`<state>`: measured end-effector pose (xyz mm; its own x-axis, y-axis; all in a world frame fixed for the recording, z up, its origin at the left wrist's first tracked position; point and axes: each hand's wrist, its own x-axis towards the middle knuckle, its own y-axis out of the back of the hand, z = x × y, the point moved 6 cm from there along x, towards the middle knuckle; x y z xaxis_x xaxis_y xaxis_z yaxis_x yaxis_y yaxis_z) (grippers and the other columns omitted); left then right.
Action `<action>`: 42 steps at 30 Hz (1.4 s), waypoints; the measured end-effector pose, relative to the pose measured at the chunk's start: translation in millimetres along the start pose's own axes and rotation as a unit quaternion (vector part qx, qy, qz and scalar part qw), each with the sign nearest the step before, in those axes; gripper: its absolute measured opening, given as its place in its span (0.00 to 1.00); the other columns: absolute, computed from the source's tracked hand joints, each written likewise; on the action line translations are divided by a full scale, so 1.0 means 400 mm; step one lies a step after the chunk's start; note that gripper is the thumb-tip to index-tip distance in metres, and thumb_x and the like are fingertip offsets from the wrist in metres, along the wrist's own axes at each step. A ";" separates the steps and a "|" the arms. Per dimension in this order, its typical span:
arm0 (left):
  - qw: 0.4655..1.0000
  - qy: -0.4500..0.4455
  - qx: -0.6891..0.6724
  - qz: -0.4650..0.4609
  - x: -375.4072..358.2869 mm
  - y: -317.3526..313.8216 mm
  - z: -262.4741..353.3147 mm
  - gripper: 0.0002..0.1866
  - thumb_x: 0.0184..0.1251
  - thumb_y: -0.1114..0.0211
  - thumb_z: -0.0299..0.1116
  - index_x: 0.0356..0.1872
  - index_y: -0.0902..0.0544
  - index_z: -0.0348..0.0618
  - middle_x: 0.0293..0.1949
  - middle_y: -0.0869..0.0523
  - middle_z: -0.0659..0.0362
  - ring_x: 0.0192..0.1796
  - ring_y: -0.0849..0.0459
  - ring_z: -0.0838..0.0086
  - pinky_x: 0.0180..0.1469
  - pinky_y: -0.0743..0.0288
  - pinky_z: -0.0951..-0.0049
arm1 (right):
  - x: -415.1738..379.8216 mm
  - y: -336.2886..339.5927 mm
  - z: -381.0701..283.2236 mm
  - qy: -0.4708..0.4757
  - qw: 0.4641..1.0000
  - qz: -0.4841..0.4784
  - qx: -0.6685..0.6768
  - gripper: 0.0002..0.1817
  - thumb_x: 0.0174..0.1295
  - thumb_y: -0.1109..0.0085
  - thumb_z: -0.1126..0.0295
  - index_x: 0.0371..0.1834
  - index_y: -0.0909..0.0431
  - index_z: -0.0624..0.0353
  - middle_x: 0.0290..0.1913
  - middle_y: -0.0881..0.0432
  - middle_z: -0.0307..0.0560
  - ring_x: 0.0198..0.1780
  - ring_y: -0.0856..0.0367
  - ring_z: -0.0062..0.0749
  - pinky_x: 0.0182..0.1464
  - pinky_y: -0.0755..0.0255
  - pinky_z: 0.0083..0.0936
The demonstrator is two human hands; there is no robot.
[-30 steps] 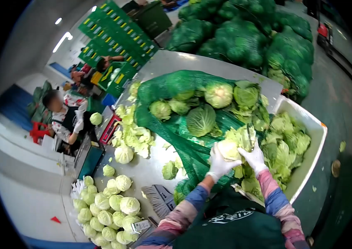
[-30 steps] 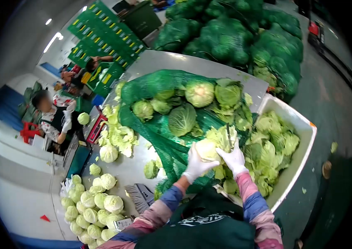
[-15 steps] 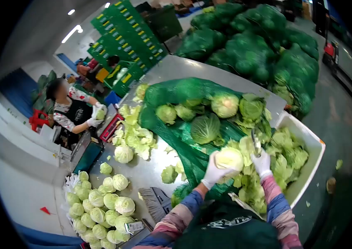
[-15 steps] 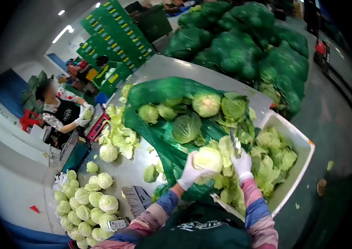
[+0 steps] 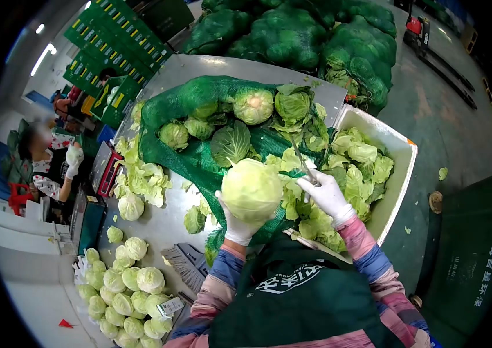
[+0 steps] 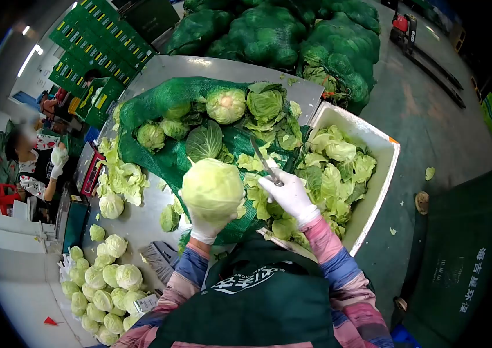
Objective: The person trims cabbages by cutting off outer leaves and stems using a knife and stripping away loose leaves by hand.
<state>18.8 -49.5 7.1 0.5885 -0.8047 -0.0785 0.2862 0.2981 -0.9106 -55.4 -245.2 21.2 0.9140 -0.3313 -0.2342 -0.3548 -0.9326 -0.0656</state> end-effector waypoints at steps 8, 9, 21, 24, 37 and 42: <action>0.980 -0.050 0.191 0.018 -0.020 0.041 -0.017 0.40 0.69 0.54 0.65 0.74 0.47 0.53 0.71 0.37 0.49 0.69 0.34 0.52 0.53 0.21 0.56 | -0.003 -0.084 -0.029 0.063 0.997 -0.037 0.032 0.21 0.65 0.37 0.63 0.56 0.23 0.66 0.36 0.17 0.39 0.25 0.24 0.17 0.30 0.28 0.16; 0.946 -0.078 0.309 0.053 -0.025 0.039 -0.007 0.40 0.69 0.54 0.65 0.74 0.47 0.53 0.70 0.37 0.49 0.70 0.35 0.53 0.52 0.21 0.57 | -0.005 -0.089 -0.034 0.057 0.998 -0.026 0.008 0.20 0.66 0.38 0.64 0.56 0.23 0.65 0.33 0.18 0.38 0.26 0.24 0.17 0.31 0.29 0.16; 0.992 -0.049 -0.053 0.100 -0.008 -0.011 -0.047 0.43 0.67 0.62 0.72 0.73 0.41 0.52 0.71 0.35 0.55 0.72 0.37 0.57 0.71 0.44 0.44 | -0.123 -0.165 -0.119 0.364 0.877 0.041 -0.312 0.41 0.45 0.23 0.60 0.67 0.28 0.52 0.42 0.23 0.47 0.35 0.18 0.33 0.37 0.22 0.25; 0.987 -0.096 0.087 0.099 -0.004 0.015 -0.049 0.42 0.68 0.61 0.70 0.73 0.42 0.51 0.72 0.36 0.54 0.72 0.38 0.58 0.72 0.45 0.46 | -0.120 -0.223 -0.096 0.372 0.820 0.025 -0.435 0.31 0.49 0.27 0.67 0.61 0.23 0.46 0.41 0.23 0.45 0.34 0.18 0.36 0.34 0.23 0.30; 0.944 -0.212 -0.227 0.111 -0.122 0.103 0.272 0.41 0.64 0.54 0.71 0.72 0.37 0.55 0.70 0.34 0.51 0.69 0.34 0.53 0.67 0.36 0.46 | -0.095 -0.044 -0.006 -0.011 0.991 0.004 -0.137 0.07 0.64 0.39 0.70 0.37 0.21 0.63 0.26 0.19 0.38 0.18 0.29 0.13 0.18 0.40 0.12; 0.836 -0.415 0.037 0.358 -0.344 0.449 0.530 0.35 0.65 0.53 0.66 0.67 0.32 0.57 0.68 0.31 0.54 0.67 0.32 0.56 0.62 0.30 0.47 | -0.062 0.009 0.065 -0.046 0.993 0.023 -0.104 0.08 0.69 0.43 0.68 0.40 0.23 0.63 0.27 0.18 0.41 0.15 0.29 0.14 0.15 0.42 0.12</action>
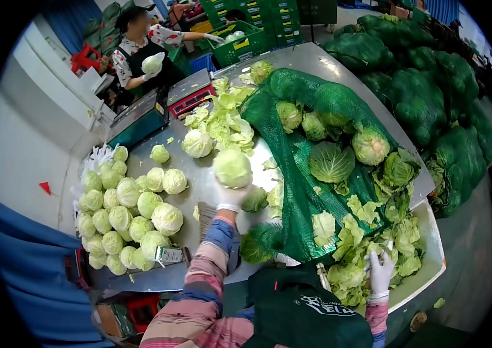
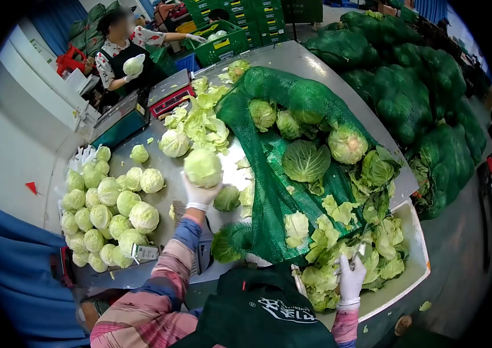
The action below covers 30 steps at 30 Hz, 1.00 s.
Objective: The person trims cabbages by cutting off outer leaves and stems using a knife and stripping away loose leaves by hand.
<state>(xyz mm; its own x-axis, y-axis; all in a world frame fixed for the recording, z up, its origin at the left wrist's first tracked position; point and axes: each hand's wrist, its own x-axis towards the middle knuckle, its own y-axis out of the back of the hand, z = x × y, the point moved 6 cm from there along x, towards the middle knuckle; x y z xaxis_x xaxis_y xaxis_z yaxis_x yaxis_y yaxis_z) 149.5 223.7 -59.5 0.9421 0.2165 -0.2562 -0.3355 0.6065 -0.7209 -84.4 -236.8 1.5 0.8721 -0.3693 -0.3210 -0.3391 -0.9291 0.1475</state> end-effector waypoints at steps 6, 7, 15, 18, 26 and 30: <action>0.983 0.062 -0.112 0.134 0.136 0.230 0.145 0.38 0.57 0.51 0.71 0.64 0.29 0.63 0.64 0.26 0.57 0.66 0.31 0.55 0.61 0.30 0.43 | 0.015 -0.107 0.032 -0.007 0.998 -0.063 -0.008 0.09 0.67 0.41 0.67 0.39 0.21 0.63 0.28 0.16 0.42 0.17 0.27 0.17 0.16 0.39 0.14; 0.987 0.045 -0.093 0.122 0.194 0.313 0.178 0.39 0.57 0.52 0.73 0.65 0.30 0.62 0.64 0.26 0.57 0.66 0.31 0.55 0.61 0.31 0.43 | 0.015 -0.115 0.038 -0.025 0.996 -0.081 -0.037 0.09 0.67 0.41 0.67 0.39 0.21 0.63 0.27 0.16 0.42 0.17 0.27 0.16 0.17 0.39 0.14; 0.926 -0.110 -0.361 0.023 0.529 0.199 0.521 0.52 0.57 0.28 0.51 0.75 0.53 0.47 0.72 0.41 0.44 0.73 0.39 0.51 0.72 0.38 0.52 | 0.005 -0.089 0.039 -0.069 0.996 -0.043 -0.028 0.10 0.66 0.39 0.67 0.34 0.21 0.65 0.26 0.17 0.40 0.20 0.24 0.18 0.25 0.30 0.18; 0.979 -0.145 0.056 -0.130 0.526 -0.178 0.360 0.39 0.69 0.39 0.44 0.73 0.50 0.44 0.70 0.38 0.42 0.71 0.36 0.48 0.74 0.41 0.53 | 0.001 -0.076 0.083 -0.088 0.995 -0.038 -0.038 0.12 0.66 0.39 0.66 0.35 0.20 0.66 0.27 0.16 0.41 0.21 0.22 0.20 0.26 0.29 0.19; 0.828 0.327 0.347 -0.293 0.148 -0.668 -0.658 0.39 0.63 0.32 0.48 0.63 0.34 0.24 0.65 0.29 0.39 0.64 0.27 0.50 0.67 0.34 0.56 | -0.016 -0.089 0.099 -0.040 0.998 -0.023 -0.036 0.12 0.66 0.38 0.65 0.36 0.21 0.65 0.28 0.17 0.40 0.22 0.23 0.19 0.26 0.30 0.19; 0.838 0.027 0.544 -0.031 0.283 -0.747 -0.782 0.37 0.57 0.29 0.47 0.60 0.27 0.26 0.57 0.20 0.44 0.56 0.19 0.60 0.59 0.28 0.65 | -0.054 0.006 0.182 -0.057 0.995 0.069 -0.043 0.12 0.65 0.38 0.65 0.38 0.20 0.65 0.26 0.16 0.41 0.21 0.21 0.20 0.26 0.29 0.20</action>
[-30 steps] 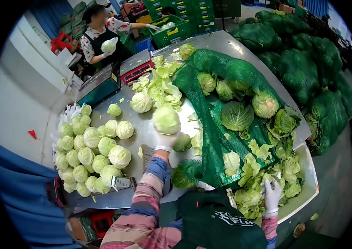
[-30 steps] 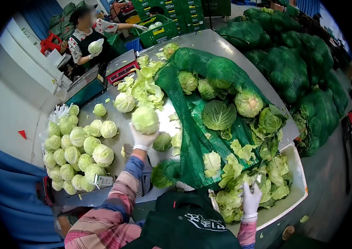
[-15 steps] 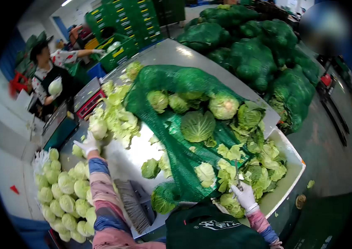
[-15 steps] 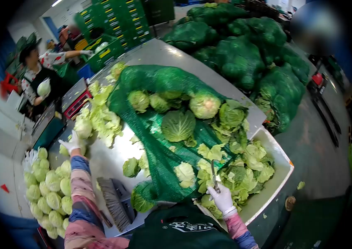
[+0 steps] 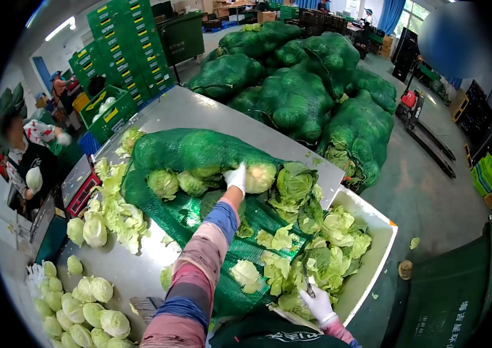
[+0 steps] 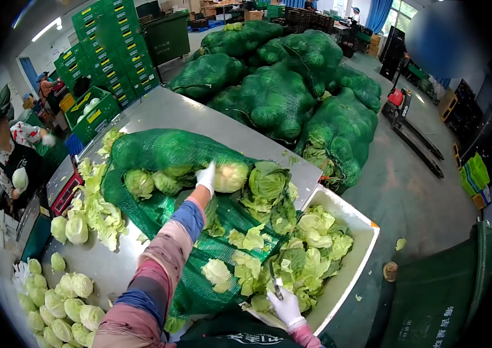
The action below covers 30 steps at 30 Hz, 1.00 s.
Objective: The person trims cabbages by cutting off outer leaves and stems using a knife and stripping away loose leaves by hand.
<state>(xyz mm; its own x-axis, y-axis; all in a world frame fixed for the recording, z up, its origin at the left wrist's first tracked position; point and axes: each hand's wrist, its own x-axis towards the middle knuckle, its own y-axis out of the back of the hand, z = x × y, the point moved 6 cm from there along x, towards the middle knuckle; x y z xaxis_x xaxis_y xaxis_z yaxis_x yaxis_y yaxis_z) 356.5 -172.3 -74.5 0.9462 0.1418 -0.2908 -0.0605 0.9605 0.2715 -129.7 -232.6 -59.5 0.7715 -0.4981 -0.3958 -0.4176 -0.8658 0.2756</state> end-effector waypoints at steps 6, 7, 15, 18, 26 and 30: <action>0.960 0.046 -0.106 -0.254 0.006 -0.046 0.025 0.34 0.61 0.31 0.47 0.61 0.28 0.33 0.54 0.19 0.47 0.51 0.17 0.64 0.50 0.21 0.63 | -0.038 0.097 0.086 -0.067 0.994 0.067 0.062 0.09 0.67 0.41 0.68 0.41 0.20 0.64 0.28 0.14 0.42 0.21 0.22 0.19 0.22 0.32 0.18; 0.961 0.053 -0.098 -0.254 -0.019 -0.027 0.013 0.34 0.61 0.31 0.47 0.61 0.28 0.33 0.54 0.19 0.47 0.51 0.17 0.64 0.50 0.21 0.63 | -0.031 0.101 0.090 -0.064 0.995 0.060 0.053 0.09 0.67 0.41 0.68 0.41 0.20 0.64 0.28 0.15 0.43 0.20 0.22 0.18 0.21 0.33 0.17; 0.979 -0.087 -0.128 -0.131 -0.303 0.216 -0.121 0.35 0.57 0.24 0.39 0.61 0.33 0.41 0.54 0.29 0.54 0.53 0.26 0.69 0.55 0.27 0.68 | 0.203 0.103 -0.035 -0.032 0.997 0.041 0.049 0.15 0.65 0.40 0.60 0.37 0.21 0.64 0.24 0.20 0.40 0.21 0.23 0.21 0.26 0.30 0.21; 0.981 -0.019 -0.184 -0.059 -0.295 0.241 -0.117 0.29 0.65 0.32 0.49 0.57 0.30 0.40 0.54 0.23 0.55 0.53 0.23 0.73 0.53 0.27 0.73 | 0.328 0.078 -0.110 0.026 0.997 0.041 0.057 0.17 0.64 0.38 0.58 0.41 0.21 0.63 0.22 0.23 0.38 0.21 0.23 0.22 0.26 0.31 0.21; 0.919 -0.033 0.032 -0.392 -0.393 0.145 -0.096 0.46 0.59 0.27 0.48 0.70 0.40 0.32 0.65 0.28 0.48 0.64 0.28 0.67 0.67 0.36 0.71 | 0.500 -0.015 -0.167 -0.022 0.994 -0.018 0.103 0.23 0.65 0.39 0.54 0.53 0.23 0.62 0.23 0.22 0.37 0.18 0.26 0.20 0.19 0.39 0.17; 0.865 -0.177 0.042 -0.468 -0.547 0.235 -0.077 0.51 0.53 0.22 0.35 0.71 0.50 0.40 0.66 0.35 0.50 0.68 0.34 0.65 0.69 0.37 0.66 | 0.361 0.014 -0.149 -0.066 0.989 -0.056 0.123 0.35 0.61 0.33 0.59 0.67 0.35 0.63 0.34 0.18 0.40 0.26 0.19 0.22 0.22 0.32 0.19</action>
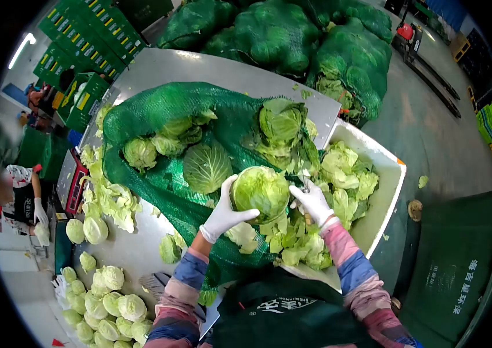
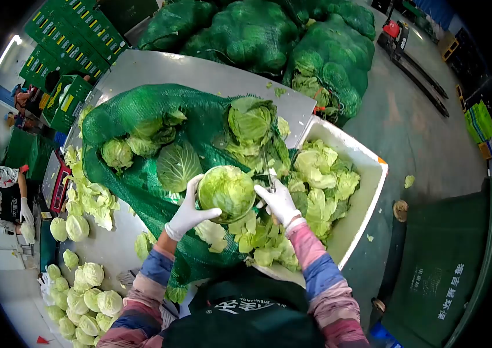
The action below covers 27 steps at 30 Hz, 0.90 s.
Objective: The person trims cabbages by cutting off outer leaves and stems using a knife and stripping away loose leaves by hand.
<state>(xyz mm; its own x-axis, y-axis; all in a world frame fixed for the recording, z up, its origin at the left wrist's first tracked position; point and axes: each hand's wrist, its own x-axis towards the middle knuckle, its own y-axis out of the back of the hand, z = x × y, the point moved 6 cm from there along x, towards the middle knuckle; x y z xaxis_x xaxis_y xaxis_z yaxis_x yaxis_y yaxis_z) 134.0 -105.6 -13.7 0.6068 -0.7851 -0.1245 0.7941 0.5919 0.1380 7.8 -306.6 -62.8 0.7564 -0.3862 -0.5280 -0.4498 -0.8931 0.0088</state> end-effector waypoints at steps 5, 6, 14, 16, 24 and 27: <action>0.972 0.078 -0.045 0.218 -0.041 -0.086 -0.034 0.59 0.49 0.20 0.41 0.72 0.54 0.31 0.68 0.39 0.41 0.69 0.36 0.60 0.70 0.39 0.64 | -0.109 0.066 0.062 0.168 0.907 0.120 -0.366 0.22 0.55 0.33 0.67 0.52 0.27 0.61 0.39 0.17 0.61 0.41 0.17 0.55 0.42 0.23 0.41; 0.969 0.061 0.037 0.235 -0.037 -0.104 -0.040 0.58 0.46 0.19 0.44 0.71 0.49 0.30 0.67 0.38 0.40 0.68 0.34 0.58 0.69 0.38 0.64 | -0.130 0.078 0.044 0.188 0.909 0.140 -0.346 0.21 0.56 0.34 0.66 0.52 0.25 0.59 0.39 0.17 0.59 0.41 0.17 0.54 0.41 0.24 0.42; 0.997 0.031 0.052 0.049 0.013 -0.120 0.018 0.55 0.44 0.19 0.43 0.70 0.44 0.33 0.63 0.31 0.44 0.64 0.28 0.59 0.66 0.32 0.64 | -0.097 0.111 0.124 0.106 0.974 0.115 -0.165 0.19 0.64 0.42 0.58 0.52 0.24 0.58 0.31 0.16 0.55 0.28 0.16 0.41 0.29 0.25 0.32; 0.990 0.033 0.127 0.042 0.061 -0.076 -0.043 0.50 0.49 0.21 0.41 0.70 0.40 0.34 0.63 0.30 0.48 0.64 0.28 0.63 0.65 0.30 0.67 | -0.058 0.065 0.136 0.018 0.998 0.050 0.012 0.18 0.67 0.45 0.56 0.53 0.24 0.56 0.26 0.18 0.46 0.20 0.21 0.28 0.20 0.31 0.24; 0.982 0.095 -0.152 0.062 -0.079 -0.029 -0.036 0.38 0.65 0.34 0.37 0.71 0.41 0.36 0.64 0.29 0.51 0.66 0.30 0.66 0.68 0.36 0.67 | -0.169 -0.058 0.071 0.041 0.994 0.017 0.102 0.11 0.69 0.43 0.63 0.40 0.25 0.60 0.24 0.24 0.38 0.17 0.29 0.19 0.21 0.36 0.19; 0.987 0.110 0.098 0.070 -0.149 -0.009 -0.031 0.44 0.56 0.27 0.35 0.71 0.41 0.35 0.65 0.31 0.50 0.66 0.30 0.64 0.68 0.35 0.66 | -0.223 -0.100 0.089 0.117 0.989 0.004 0.089 0.11 0.66 0.40 0.68 0.44 0.24 0.64 0.35 0.21 0.41 0.30 0.20 0.21 0.36 0.27 0.20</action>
<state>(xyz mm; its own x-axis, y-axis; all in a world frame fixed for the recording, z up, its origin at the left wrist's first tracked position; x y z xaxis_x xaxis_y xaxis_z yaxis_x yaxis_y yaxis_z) 95.6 -58.6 -19.0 0.7193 -0.6276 -0.2978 0.6938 0.6276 0.3532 -58.4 -228.2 -46.3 0.8320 -0.4551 -0.3173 -0.5176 -0.8427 -0.1484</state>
